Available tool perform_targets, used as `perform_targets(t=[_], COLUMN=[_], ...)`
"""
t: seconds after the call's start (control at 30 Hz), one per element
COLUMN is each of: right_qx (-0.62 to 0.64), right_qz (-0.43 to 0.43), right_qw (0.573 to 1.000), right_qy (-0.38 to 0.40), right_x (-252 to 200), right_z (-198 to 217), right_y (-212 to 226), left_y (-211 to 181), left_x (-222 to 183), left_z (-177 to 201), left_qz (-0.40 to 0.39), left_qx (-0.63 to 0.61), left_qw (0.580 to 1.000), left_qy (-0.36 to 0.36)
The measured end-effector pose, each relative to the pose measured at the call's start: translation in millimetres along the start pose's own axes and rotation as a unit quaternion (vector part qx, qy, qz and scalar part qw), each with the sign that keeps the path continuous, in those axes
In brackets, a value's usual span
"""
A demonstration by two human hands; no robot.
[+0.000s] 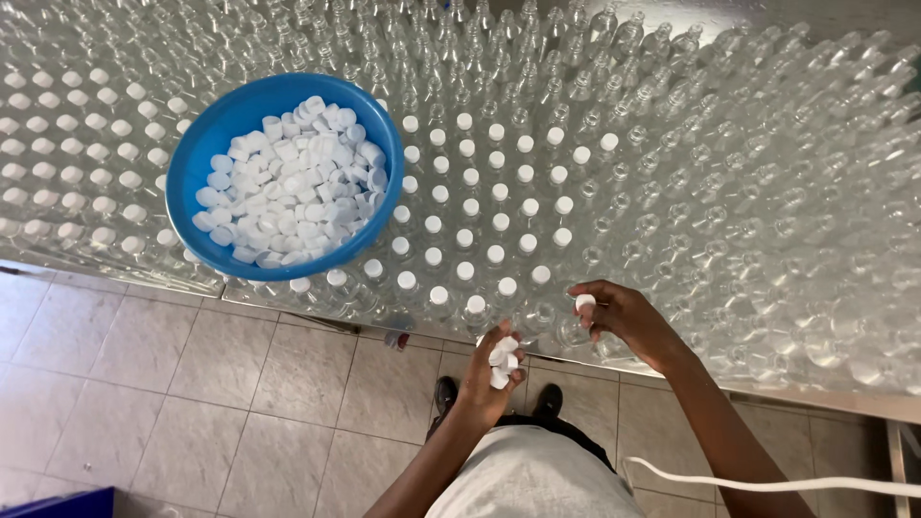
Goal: The person stands at a stainless steel table covered with rows of clear plastic bottles. They repeatedly pick up white bottle caps from a blue basin and screw them onto the open bottles by hand.
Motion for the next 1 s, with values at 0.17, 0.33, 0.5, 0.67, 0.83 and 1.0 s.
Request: perform_targets(t=[0.17,0.33,0.5,0.67,0.83,1.0], right_qx=[-0.195,-0.503,-0.579,-0.520,-0.470,-0.396], right_qz=[0.044,0.160,0.220,0.155,0.075,0.100], right_qw=[0.976,0.820,0.748,0.804,0.831,0.874], right_qy=[0.080,0.222,0.240,0.244,0.288,0.263], right_x=[23,33,37,55,75,90], right_z=[-5,-57,-63,-47,-40,-30], right_y=[-6,-12,-13,-30,-55,-80], left_y=[8,6,18,27,24,18], left_x=[-5,-11,11,27,26,23], left_z=[-9,-10,6,13,2,-5], left_qz=[-0.027,-0.052,-0.036,-0.013,-0.005,-0.015], left_qx=[-0.029,-0.035,-0.065,-0.015,0.009,0.034], left_qw=[0.999,0.997,0.996,0.999,0.999,0.999], left_qy=[-0.023,-0.053,-0.039,-0.049,-0.040,-0.033])
Point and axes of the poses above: each hand's wrist, its own x-axis towards the middle knuckle, its own z-axis out of the back of the hand, y = z × x, the point moved 10 cm from there along x, towards the middle knuckle, and after that the axes turned 13 degrees about z, right-handed, at the moved point
